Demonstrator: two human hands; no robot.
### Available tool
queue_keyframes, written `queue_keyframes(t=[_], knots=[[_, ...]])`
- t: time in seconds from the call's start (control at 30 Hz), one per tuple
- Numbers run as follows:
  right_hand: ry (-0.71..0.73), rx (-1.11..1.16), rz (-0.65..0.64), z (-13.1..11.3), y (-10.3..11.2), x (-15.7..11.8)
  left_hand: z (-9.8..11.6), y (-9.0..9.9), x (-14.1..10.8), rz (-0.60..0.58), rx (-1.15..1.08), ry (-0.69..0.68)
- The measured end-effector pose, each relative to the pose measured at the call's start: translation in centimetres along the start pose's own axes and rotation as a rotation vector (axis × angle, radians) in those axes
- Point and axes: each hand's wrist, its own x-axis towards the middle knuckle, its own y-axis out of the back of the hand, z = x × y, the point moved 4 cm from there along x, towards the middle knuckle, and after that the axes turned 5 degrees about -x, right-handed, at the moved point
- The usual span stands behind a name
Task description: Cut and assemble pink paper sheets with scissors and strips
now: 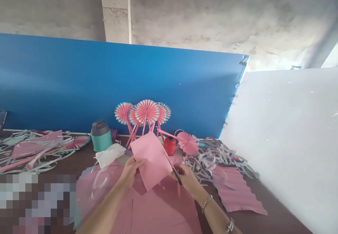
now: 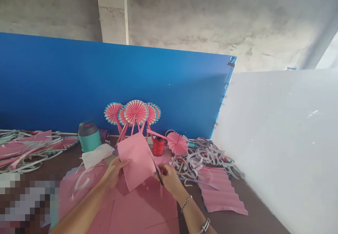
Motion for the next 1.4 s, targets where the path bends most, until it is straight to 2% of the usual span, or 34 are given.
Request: queue_keyframes(t=[0.27, 0.6, 0.77, 0.87, 1.07, 1.27, 1.4], knots=[[-0.016, -0.074, 0.03, -1.0, 0.3, -0.4, 0.0, 0.0, 0.0, -0.004, 0.016, 0.008], [-0.03, -0.068, 0.06, -0.7, 0.4, -0.2, -0.7, 0.7, 0.3, 0.034, 0.091, 0.027], [0.022, -0.059, 0.036, -0.2, 0.1, 0.0, -0.6, 0.8, 0.4, 0.056, 0.095, 0.028], [0.057, 0.014, -0.024, 0.3, -0.2, 0.1, -0.4, 0.7, 0.3, 0.069, 0.06, 0.024], [-0.001, 0.17, -0.07, -0.1, -0.2, -0.1, -0.2, 0.3, 0.2, 0.026, -0.052, 0.038], [-0.023, 0.189, -0.097, -0.2, -0.2, 0.0, -0.3, 0.0, 0.0, -0.031, -0.061, 0.041], [-0.015, 0.185, -0.101, 0.2, -0.3, 0.2, -0.1, -0.2, -0.2, -0.026, -0.086, 0.036]])
